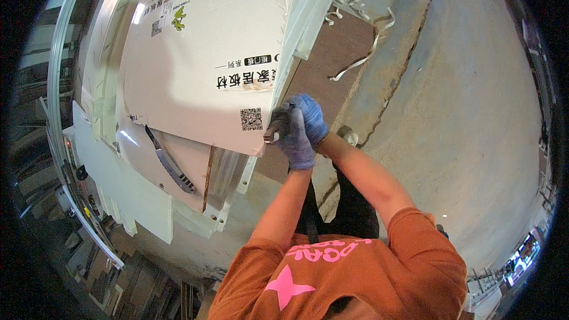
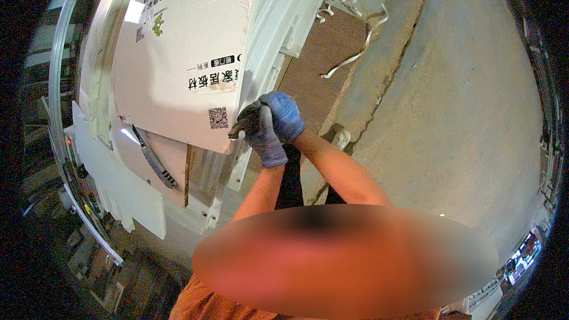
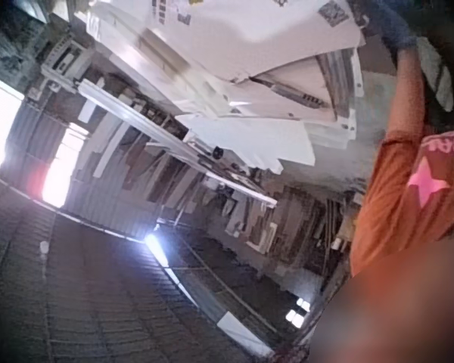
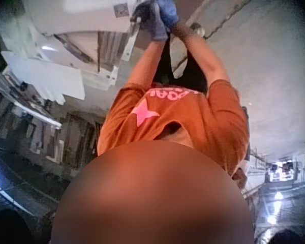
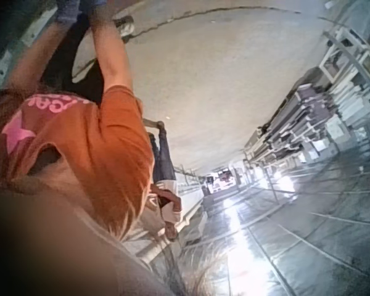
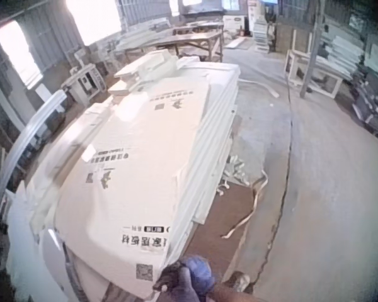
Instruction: The person applies a bead of adhesive along the edge of a large white panel using a handheld applicator. They then use a utility knife to trim excess material from the panel edge. The person repeats the adhesive application on another panel edge.
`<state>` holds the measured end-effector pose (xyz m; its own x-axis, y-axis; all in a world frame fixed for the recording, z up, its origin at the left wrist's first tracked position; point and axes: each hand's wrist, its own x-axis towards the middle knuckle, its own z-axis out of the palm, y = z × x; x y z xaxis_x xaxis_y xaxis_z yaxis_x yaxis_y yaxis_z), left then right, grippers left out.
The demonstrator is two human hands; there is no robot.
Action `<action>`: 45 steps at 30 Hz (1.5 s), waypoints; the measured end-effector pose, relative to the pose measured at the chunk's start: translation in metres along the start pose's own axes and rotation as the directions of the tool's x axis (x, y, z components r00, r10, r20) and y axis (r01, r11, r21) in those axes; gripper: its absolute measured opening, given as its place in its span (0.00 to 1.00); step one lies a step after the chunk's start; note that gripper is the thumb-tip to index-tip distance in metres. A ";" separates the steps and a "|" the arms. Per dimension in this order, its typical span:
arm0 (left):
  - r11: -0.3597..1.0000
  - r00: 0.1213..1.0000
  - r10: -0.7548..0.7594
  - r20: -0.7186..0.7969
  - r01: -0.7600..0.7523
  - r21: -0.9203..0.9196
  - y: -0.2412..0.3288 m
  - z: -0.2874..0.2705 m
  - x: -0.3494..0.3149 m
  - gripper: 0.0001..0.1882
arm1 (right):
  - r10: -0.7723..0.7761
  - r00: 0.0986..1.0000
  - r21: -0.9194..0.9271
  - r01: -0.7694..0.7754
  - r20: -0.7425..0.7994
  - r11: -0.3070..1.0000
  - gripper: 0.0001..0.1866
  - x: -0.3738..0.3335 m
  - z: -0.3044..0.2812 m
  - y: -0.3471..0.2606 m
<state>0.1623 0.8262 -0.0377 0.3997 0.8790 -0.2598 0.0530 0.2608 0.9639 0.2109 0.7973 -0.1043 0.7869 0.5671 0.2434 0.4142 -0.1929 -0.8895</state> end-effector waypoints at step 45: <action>0.990 0.701 -0.031 0.712 -0.076 0.118 -0.011 -0.065 0.026 0.30 | 0.136 0.960 -0.300 -0.208 -0.244 0.931 0.35 -0.045 0.018 -0.028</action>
<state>0.1129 0.8721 -0.0594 0.9304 0.3243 -0.1709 0.1298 0.1446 0.9809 0.1559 0.7915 -0.0971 0.9234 0.3230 0.2075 0.3594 -0.5374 -0.7629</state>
